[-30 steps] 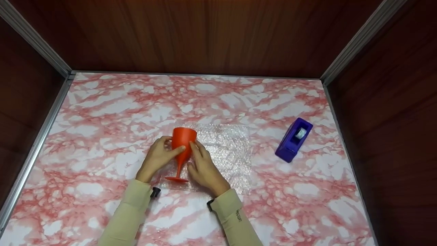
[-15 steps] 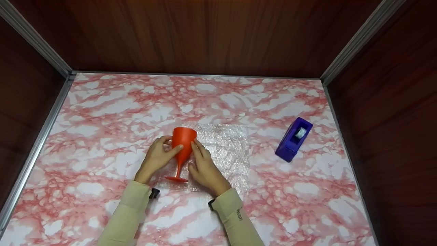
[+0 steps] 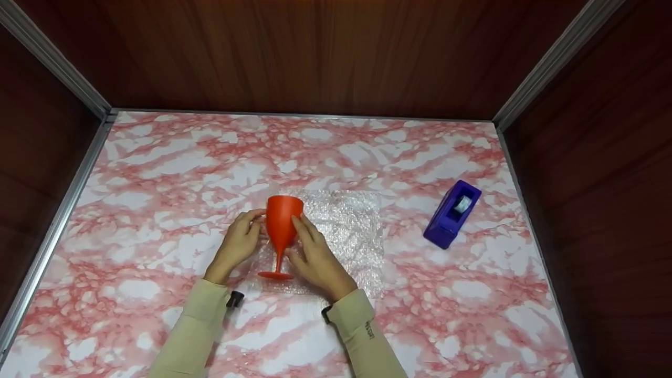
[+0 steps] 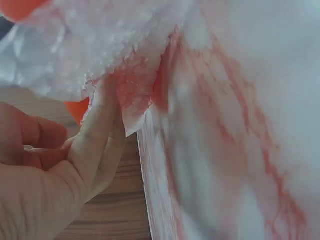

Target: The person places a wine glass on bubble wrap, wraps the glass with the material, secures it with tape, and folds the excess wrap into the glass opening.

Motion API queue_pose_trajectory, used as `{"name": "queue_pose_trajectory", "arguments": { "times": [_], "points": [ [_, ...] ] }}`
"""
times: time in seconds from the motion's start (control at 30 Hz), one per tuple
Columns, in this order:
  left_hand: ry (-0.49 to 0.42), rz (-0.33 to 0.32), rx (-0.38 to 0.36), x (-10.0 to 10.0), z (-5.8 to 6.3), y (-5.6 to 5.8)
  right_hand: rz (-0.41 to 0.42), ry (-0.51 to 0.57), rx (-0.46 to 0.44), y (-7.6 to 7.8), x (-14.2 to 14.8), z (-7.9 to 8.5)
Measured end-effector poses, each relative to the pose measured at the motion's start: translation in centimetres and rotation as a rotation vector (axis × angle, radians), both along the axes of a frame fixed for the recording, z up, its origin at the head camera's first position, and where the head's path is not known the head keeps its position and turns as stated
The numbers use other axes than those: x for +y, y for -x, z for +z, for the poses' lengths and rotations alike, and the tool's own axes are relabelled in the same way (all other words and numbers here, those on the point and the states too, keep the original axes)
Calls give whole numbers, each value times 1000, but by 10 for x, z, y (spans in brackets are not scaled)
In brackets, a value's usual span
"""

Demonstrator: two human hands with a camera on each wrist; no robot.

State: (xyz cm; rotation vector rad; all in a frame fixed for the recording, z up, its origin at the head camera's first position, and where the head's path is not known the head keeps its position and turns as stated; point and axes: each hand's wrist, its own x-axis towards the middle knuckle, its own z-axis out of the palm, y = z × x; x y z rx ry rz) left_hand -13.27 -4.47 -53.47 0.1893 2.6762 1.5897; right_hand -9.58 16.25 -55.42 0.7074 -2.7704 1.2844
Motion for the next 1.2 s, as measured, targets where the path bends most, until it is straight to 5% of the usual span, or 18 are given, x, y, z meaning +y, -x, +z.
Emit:
{"name": "queue_pose_trajectory", "arguments": {
  "times": [0.3,0.57,0.9,1.2],
  "points": [
    [-237,2,-73,-2,-10,3,-19,9,-37,0,1,2],
    [-356,9,-152,-4,-14,6,-33,57,-38,0,1,2],
    [-262,-19,-74,-6,-19,7,-46,70,-39,-1,3,0],
    [-280,-42,-64,-4,-18,5,-46,50,-21,-2,4,-1]
  ]
}}
